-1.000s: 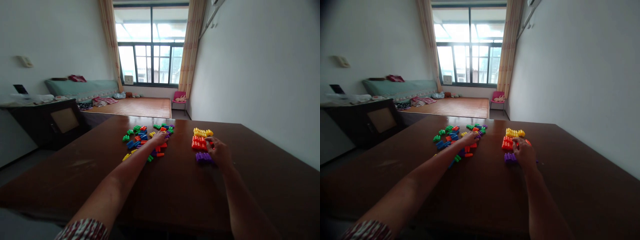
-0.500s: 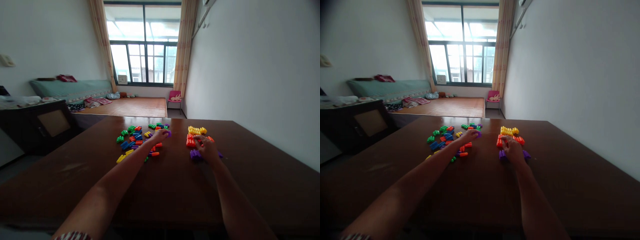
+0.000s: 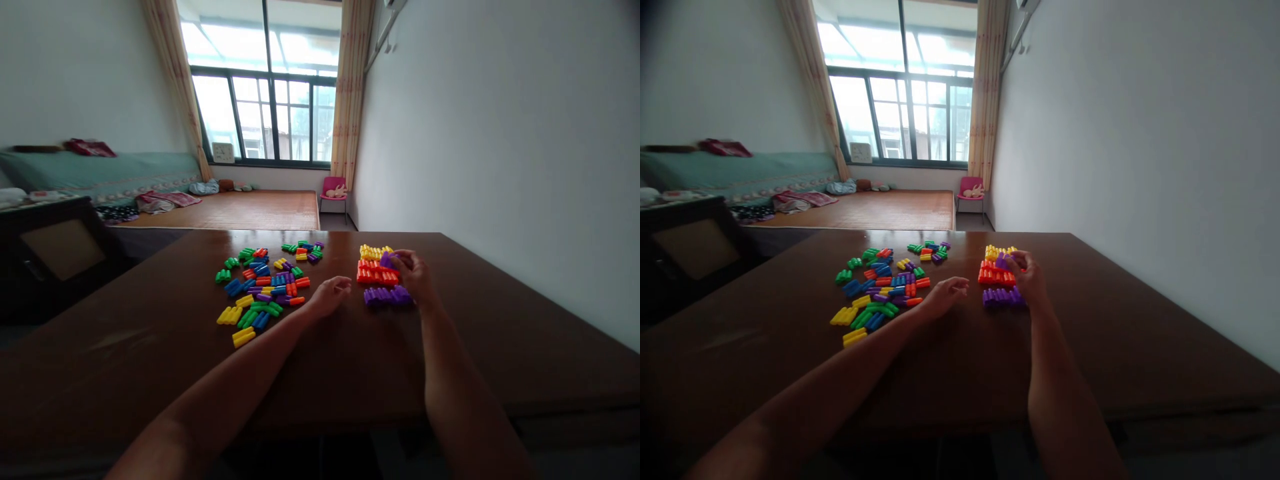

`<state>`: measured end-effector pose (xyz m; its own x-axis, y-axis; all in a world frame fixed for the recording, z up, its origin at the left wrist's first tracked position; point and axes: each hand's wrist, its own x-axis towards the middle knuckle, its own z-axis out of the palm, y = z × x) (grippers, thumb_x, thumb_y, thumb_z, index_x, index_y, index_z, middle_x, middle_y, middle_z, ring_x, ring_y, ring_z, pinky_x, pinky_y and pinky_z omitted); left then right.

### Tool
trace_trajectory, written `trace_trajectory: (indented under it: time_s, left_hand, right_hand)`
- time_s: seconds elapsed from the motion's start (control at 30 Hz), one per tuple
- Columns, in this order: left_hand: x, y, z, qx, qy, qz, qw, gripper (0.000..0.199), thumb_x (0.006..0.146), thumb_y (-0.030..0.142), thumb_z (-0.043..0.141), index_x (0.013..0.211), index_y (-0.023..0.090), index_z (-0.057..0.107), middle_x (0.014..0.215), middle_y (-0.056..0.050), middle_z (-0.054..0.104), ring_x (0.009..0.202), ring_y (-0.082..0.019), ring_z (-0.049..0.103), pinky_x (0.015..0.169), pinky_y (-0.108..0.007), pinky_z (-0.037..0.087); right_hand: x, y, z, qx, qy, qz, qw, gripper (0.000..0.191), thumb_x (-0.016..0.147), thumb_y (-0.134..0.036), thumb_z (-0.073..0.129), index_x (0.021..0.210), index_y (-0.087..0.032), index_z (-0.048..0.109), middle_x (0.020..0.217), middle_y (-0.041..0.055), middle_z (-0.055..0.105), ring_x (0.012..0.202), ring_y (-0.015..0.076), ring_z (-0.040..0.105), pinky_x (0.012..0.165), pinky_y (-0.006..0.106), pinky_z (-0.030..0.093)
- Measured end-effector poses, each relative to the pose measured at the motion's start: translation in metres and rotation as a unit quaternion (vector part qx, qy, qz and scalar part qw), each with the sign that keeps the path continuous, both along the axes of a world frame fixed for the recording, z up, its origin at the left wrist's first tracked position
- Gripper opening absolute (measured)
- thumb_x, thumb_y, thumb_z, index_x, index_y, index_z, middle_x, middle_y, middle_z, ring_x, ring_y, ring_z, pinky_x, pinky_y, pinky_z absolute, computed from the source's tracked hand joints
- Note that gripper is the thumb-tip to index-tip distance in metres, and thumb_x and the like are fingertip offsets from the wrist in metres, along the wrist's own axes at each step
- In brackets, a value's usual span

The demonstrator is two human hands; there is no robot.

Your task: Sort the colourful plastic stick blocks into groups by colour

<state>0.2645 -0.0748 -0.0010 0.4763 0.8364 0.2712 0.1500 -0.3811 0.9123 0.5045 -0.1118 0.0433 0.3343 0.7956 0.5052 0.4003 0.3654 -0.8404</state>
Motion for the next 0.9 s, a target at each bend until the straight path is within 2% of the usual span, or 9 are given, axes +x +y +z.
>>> trace_trajectory:
  time_s: [0.13,0.3,0.4,0.47,0.53,0.6,0.67,0.8,0.9]
  left_hand:
    - [-0.005,-0.003,-0.011,0.058,0.074,0.004,0.996,0.025,0.082,0.021,0.059,0.104,0.016,0.068,0.095,-0.005,0.072,0.077,-0.014,0.067,0.075,-0.027,0.054]
    - [-0.006,-0.01,-0.007,0.11,0.127,-0.005,0.986,0.025,0.082,0.02,0.055,0.102,0.017,0.07,0.096,-0.005,0.072,0.08,-0.015,0.067,0.079,-0.028,0.054]
    - [-0.007,-0.012,-0.006,0.125,0.127,-0.003,0.984,0.024,0.081,0.019,0.055,0.098,0.018,0.072,0.098,-0.005,0.07,0.085,-0.016,0.066,0.082,-0.028,0.054]
    - [-0.008,-0.011,-0.006,0.12,0.11,-0.002,0.987,0.023,0.082,0.02,0.055,0.098,0.018,0.072,0.1,-0.006,0.069,0.088,-0.016,0.066,0.083,-0.028,0.054]
    - [-0.01,-0.01,-0.006,0.115,0.1,0.002,0.988,0.023,0.083,0.02,0.055,0.098,0.017,0.072,0.101,-0.007,0.069,0.089,-0.016,0.066,0.084,-0.028,0.055]
    - [-0.011,-0.01,-0.006,0.116,0.101,0.004,0.988,0.023,0.083,0.019,0.055,0.097,0.017,0.073,0.1,-0.006,0.069,0.089,-0.017,0.066,0.084,-0.029,0.055]
    - [-0.011,-0.009,-0.007,0.119,0.106,0.002,0.987,0.023,0.083,0.018,0.055,0.097,0.017,0.073,0.1,-0.006,0.069,0.089,-0.016,0.066,0.084,-0.029,0.055]
    - [-0.01,-0.008,-0.008,0.14,0.117,-0.002,0.983,0.024,0.084,0.016,0.054,0.097,0.016,0.073,0.099,-0.007,0.068,0.088,-0.017,0.066,0.083,-0.029,0.054]
    - [-0.009,-0.014,-0.003,0.165,0.135,-0.014,0.977,0.024,0.085,0.016,0.052,0.098,0.017,0.073,0.098,-0.007,0.068,0.087,-0.017,0.065,0.081,-0.028,0.053]
  right_hand:
    - [0.028,0.004,-0.008,-0.019,-0.005,-0.092,0.996,0.046,0.075,-0.055,0.065,0.101,-0.017,0.062,0.093,0.0113,0.072,0.084,0.0226,0.068,0.079,0.038,0.055]
    - [0.024,0.003,-0.011,-0.109,-0.165,-0.061,0.978,0.029,0.08,-0.042,0.06,0.096,-0.019,0.069,0.091,0.0081,0.073,0.081,0.0204,0.067,0.079,0.035,0.053]
    - [0.016,-0.004,-0.005,-0.141,-0.196,-0.037,0.97,0.025,0.078,-0.037,0.062,0.095,-0.02,0.07,0.088,0.0066,0.073,0.077,0.0188,0.067,0.074,0.032,0.052]
    - [0.011,-0.011,-0.001,-0.166,-0.199,0.02,0.966,0.025,0.076,-0.037,0.066,0.091,-0.019,0.07,0.084,0.006,0.072,0.076,0.0184,0.067,0.071,0.03,0.052]
    - [0.006,-0.018,0.002,-0.2,-0.199,0.12,0.952,0.027,0.073,-0.04,0.069,0.089,-0.018,0.07,0.081,0.0053,0.072,0.074,0.0174,0.066,0.067,0.028,0.052]
    - [0.001,-0.024,0.003,-0.258,-0.197,0.222,0.919,0.03,0.07,-0.042,0.072,0.086,-0.017,0.07,0.077,0.0038,0.071,0.067,0.0152,0.064,0.059,0.025,0.05]
    - [-0.002,-0.029,0.001,-0.325,-0.204,0.268,0.884,0.031,0.065,-0.044,0.076,0.079,-0.017,0.068,0.069,0.0017,0.068,0.056,0.0134,0.061,0.05,0.023,0.047]
    - [-0.006,-0.033,0.002,-0.428,-0.194,0.208,0.858,0.033,0.061,-0.045,0.079,0.066,-0.019,0.059,0.054,0.0003,0.063,0.047,0.0156,0.06,0.044,0.025,0.047]
    - [-0.005,-0.036,0.007,-0.431,-0.202,0.181,0.86,0.035,0.066,-0.049,0.075,0.066,-0.02,0.055,0.054,0.0011,0.064,0.046,0.0164,0.061,0.044,0.025,0.047]
